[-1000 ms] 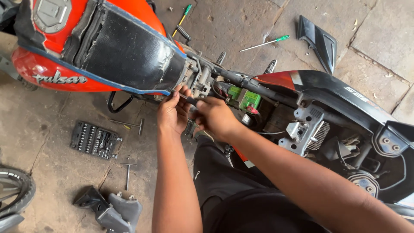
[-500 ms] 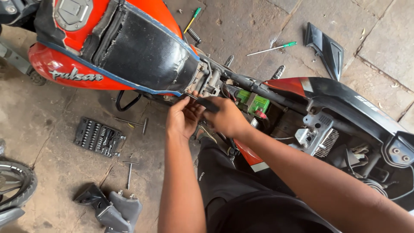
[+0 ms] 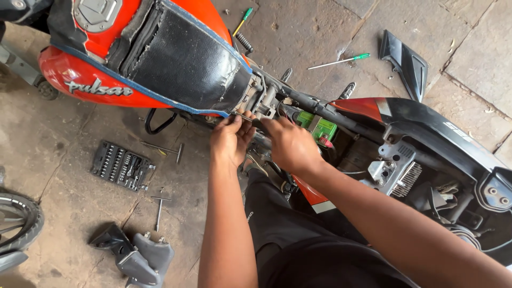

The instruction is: Repairing or maintaining a motorcycle by disassembling the seat and front fairing area using hand tools.

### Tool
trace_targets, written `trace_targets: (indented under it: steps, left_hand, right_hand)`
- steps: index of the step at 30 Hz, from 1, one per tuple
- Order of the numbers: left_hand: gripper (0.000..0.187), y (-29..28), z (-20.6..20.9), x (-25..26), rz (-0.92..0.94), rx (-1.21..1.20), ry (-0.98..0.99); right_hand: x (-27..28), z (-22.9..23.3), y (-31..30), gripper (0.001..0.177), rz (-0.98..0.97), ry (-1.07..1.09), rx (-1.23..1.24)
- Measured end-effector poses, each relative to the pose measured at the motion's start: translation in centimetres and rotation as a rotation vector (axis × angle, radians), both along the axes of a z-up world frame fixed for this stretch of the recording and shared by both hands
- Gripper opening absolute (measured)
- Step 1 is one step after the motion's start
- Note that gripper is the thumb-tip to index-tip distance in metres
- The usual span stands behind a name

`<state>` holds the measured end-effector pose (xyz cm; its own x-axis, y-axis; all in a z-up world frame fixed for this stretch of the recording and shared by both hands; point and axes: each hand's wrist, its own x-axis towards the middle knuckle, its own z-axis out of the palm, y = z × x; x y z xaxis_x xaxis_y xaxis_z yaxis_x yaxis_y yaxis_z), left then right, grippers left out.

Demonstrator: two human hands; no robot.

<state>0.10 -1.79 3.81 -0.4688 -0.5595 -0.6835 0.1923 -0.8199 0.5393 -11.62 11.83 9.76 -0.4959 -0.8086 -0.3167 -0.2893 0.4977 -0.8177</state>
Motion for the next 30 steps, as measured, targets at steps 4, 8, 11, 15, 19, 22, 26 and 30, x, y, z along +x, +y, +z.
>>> trace_targets:
  steps: [4, 8, 11, 15, 19, 22, 26, 30]
  left_hand:
    - [0.015, 1.3, 2.4, -0.9, -0.082, -0.507, -0.595]
    - [0.015, 3.2, 2.8, -0.9, -0.061, -1.051, -1.074]
    - [0.021, 4.1, 2.6, -0.9, 0.021, -1.134, -0.958]
    - [0.027, 4.2, 0.5, -0.6, 0.123, -1.327, -0.944]
    - [0.021, 3.5, -0.7, -0.6, 0.204, -1.345, -0.979]
    - [0.02, 3.4, -0.8, -1.2, 0.192, -1.174, -0.908]
    - [0.021, 3.7, -2.3, -2.0, 0.21, -1.155, -0.859]
    - [0.018, 3.9, -2.0, -2.1, 0.267, -1.072, -0.748]
  right_hand:
    - [-0.8, -1.1, -0.4, 0.044, 0.095, 0.184, -0.115]
    - [-1.0, -3.4, -1.2, 0.037, -0.304, -1.094, 0.041]
    - [-0.1, -2.0, -0.7, 0.037, 0.01, 0.16, -0.131]
    - [-0.2, -1.3, -1.2, 0.038, 0.061, 0.273, -0.339]
    - [0.3, -1.5, -1.1, 0.04, -0.11, -0.397, 0.019]
    - [0.4, -2.9, -0.3, 0.041, -0.219, -0.434, -0.046]
    - [0.0, -1.3, -0.6, 0.042, -0.236, -0.432, -0.017]
    - [-0.7, -1.6, -0.7, 0.042, -0.175, -0.318, -0.054]
